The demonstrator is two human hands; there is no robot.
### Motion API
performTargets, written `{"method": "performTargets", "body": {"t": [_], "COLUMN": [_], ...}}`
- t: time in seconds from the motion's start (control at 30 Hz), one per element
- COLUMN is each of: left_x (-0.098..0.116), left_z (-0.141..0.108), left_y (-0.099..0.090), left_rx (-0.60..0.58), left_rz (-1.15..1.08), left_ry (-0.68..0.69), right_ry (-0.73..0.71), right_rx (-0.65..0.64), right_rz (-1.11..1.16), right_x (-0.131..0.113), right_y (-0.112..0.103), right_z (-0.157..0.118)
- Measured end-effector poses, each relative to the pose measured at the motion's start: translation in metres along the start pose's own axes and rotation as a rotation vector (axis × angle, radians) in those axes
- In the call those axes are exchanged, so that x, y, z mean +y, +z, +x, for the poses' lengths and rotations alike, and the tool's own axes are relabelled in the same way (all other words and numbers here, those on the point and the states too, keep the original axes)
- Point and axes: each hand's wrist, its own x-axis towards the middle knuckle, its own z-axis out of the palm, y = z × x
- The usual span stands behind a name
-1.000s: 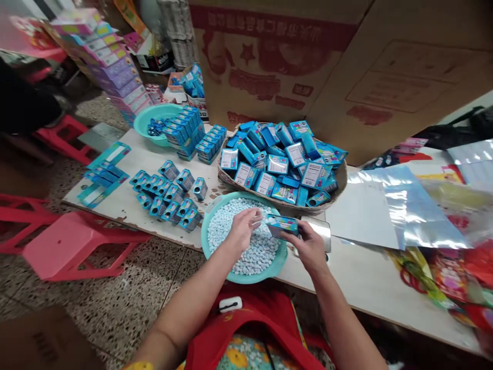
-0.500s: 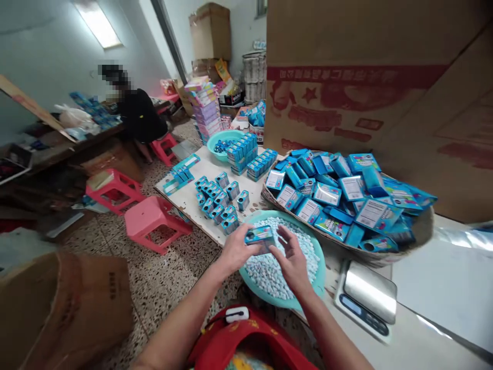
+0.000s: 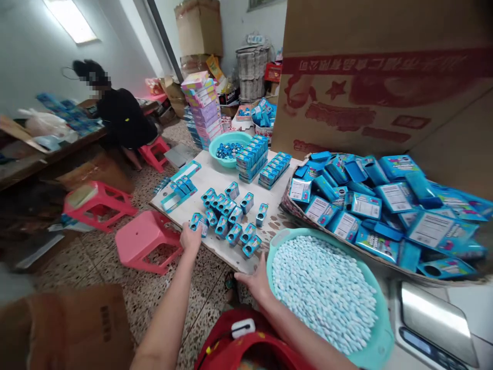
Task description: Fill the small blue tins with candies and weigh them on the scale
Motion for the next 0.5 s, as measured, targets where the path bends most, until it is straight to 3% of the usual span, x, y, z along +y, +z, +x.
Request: {"method": "performTargets", "body": {"t": [0.07, 0.17, 0.3, 0.4, 0.5], "left_x": [-0.003, -0.023, -0.064, -0.083, -0.085], "left_z": [0.030, 0.049, 0.039, 0.026, 0.022], "left_y": [0.025, 0.054, 0.083, 0.101, 0.112], "left_rx": [-0.094, -0.217, -0.324, -0.337, -0.314], "left_rz": [-0.053, -0.295, -0.614, -0.509, -0.440], "left_ry": [0.063, 0.181, 0.359, 0.395, 0.336], "right_ry": [0.010, -0.012, -0.111, -0.195, -0.276], "right_rx": [0.137, 0.259, 0.306, 0.284, 0.222], "right_rz": [-0.074, -0.178, -0.317, -0.415, -0.468], "right_x": [0.009, 0.020, 0.032, 0.038, 0.042], "right_y": [0.018, 0.033, 0.042, 0.049, 0.053], "right_z": [0.026, 0.058, 0.086, 0.101, 0.114]}}
